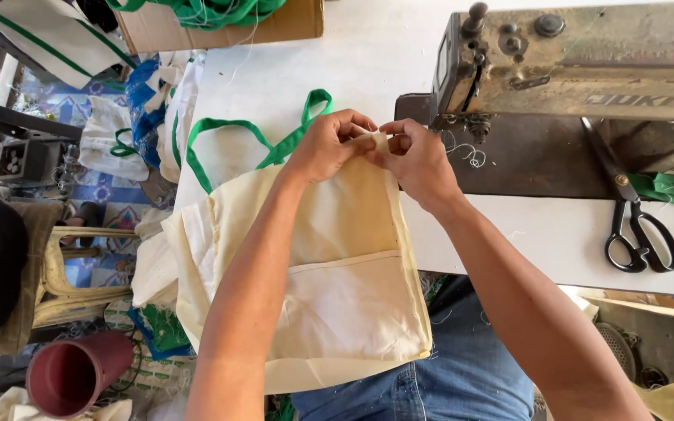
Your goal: Sewing fabric pieces together to create a tote bag using an industrial sewing machine.
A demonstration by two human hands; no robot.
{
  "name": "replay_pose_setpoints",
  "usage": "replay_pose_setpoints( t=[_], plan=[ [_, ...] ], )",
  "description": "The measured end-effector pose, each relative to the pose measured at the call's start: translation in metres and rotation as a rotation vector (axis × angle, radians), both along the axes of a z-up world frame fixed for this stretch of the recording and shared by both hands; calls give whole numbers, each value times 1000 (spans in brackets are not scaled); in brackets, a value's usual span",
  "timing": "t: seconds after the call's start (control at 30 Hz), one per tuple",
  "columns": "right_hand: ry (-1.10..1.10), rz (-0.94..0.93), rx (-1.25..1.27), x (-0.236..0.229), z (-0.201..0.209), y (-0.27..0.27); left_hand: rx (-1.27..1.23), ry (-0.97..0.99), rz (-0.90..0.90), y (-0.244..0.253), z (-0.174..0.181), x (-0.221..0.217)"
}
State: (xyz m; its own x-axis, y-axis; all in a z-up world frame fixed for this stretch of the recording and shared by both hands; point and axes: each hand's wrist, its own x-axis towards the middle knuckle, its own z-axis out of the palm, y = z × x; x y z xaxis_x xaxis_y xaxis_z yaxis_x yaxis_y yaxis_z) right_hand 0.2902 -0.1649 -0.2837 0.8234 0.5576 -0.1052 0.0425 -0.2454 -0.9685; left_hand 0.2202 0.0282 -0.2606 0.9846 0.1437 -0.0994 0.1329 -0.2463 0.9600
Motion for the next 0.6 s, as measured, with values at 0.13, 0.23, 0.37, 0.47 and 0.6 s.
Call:
replay_pose_setpoints(
  t=[0.13, 0.23, 0.37, 0.47, 0.6],
  plan=[
    [-18, -3, 5, -7, 14, -5, -57, 38, -91, 6, 15, -7],
    [-13, -9, 10, -15, 25, -6, -32, 87, -156, 14, 8, -2],
    [-39, -3, 19, -19, 29, -7, 73, 127, -191, 16, 6, 3],
    [-62, -9, -20, -20, 27, -10, 77, 111, -169, 10, 12, 1],
    [-76, -24, -62, -26, 38, -11, 24, 82, -125, 5, -1, -1]
  ],
)
